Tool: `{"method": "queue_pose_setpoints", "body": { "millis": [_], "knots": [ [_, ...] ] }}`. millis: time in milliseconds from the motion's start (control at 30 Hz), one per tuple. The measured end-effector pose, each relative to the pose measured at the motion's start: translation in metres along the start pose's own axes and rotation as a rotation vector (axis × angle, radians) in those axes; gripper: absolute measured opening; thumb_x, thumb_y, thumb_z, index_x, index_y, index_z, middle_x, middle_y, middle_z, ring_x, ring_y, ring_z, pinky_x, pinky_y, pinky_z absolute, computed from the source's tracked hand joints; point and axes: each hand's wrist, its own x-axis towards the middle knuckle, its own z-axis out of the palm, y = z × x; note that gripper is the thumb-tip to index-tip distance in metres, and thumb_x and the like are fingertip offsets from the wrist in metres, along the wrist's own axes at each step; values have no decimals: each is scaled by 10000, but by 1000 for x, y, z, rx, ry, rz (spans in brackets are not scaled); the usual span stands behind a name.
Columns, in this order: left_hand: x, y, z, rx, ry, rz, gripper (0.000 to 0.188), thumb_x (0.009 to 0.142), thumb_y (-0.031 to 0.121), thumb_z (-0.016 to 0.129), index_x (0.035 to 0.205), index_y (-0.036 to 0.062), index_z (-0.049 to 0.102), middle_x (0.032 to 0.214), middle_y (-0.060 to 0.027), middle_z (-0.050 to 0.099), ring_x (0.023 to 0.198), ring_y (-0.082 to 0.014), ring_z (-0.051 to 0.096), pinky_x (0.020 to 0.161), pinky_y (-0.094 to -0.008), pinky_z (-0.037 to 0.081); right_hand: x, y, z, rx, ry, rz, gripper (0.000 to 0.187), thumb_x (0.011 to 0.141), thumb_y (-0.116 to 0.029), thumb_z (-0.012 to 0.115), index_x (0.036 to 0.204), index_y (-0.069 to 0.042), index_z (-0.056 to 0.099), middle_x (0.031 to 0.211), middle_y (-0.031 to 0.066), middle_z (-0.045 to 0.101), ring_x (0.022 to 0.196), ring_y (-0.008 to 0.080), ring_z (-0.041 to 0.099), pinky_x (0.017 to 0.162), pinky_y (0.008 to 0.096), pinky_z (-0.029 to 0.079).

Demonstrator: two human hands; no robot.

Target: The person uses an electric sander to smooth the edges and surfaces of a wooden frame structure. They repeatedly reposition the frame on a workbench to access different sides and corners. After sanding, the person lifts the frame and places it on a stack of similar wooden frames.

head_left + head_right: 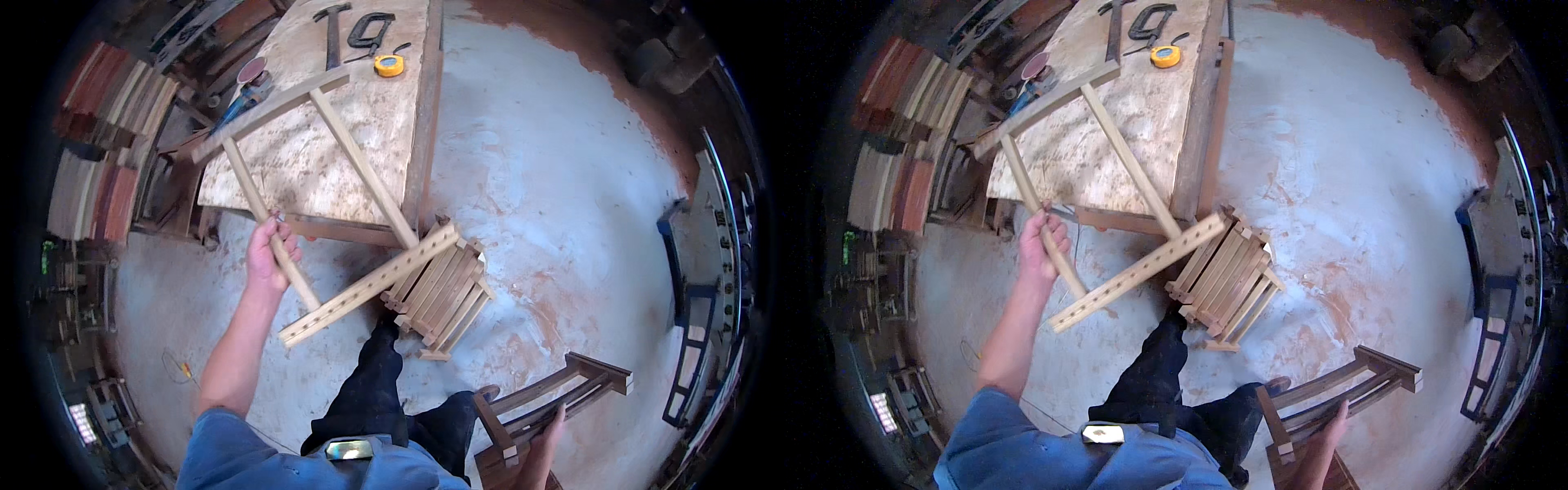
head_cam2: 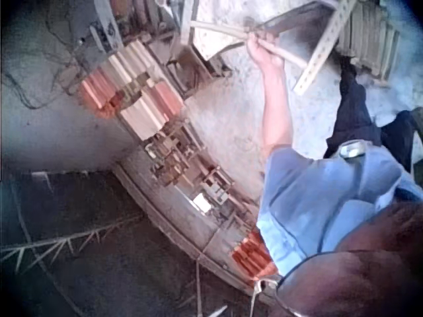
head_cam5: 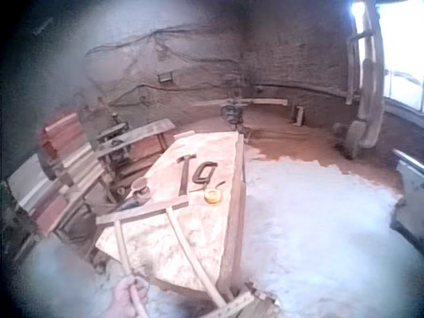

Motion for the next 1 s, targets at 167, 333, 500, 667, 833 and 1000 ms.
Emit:
{"method": "queue_pose_setpoints", "body": {
  "millis": [167,333,500,667,833,1000],
  "knots": [
    [103,-61,-34,-43,-70,-65,164,945,297,515,922,138,547,711,-31,515,572,-190,492,497,-352,439,-46,4,-3,-167,147,-94,575,912,-439,628,1207,54,634,1125,124,667,1020,257,620,909,394,475],
    [144,-13,-134,444,129,-176,423,1000,405,468,1166,34,586,1071,-119,628,984,-244,597,920,-448,491,-86,-26,49,-136,134,-160,329,884,-364,668,838,-40,643,722,-4,542,634,121,484,571,301,403],
    [97,35,-105,1214,208,149,503,994,346,526,1329,-28,504,1257,-148,577,1057,-235,582,897,-303,467,-94,-46,64,-85,-115,-130,406,864,-323,693,1042,41,662,873,94,655,746,160,601,666,338,497],
    [-72,-29,69,1273,-258,40,530,985,264,542,1427,-11,437,1258,-180,594,1063,-234,628,869,-343,528,-122,-52,89,-88,-194,-213,430,861,-303,701,1090,55,632,950,133,682,804,188,643,689,341,527],
    [-180,-176,146,1241,-1102,-268,589,920,94,605,1450,-33,380,1269,-169,592,1154,-208,589,930,-328,507,-144,-33,79,-160,-280,-351,361,852,-264,699,1029,49,671,847,132,704,722,164,648,647,349,520],
    [-254,-237,198,710,-1156,-479,395,907,153,688,1213,-36,526,1097,-100,647,962,-144,618,852,-330,509,-189,-36,55,-355,-369,-428,354,843,-247,700,1034,50,668,865,146,710,794,164,660,721,340,527]
  ]
}}
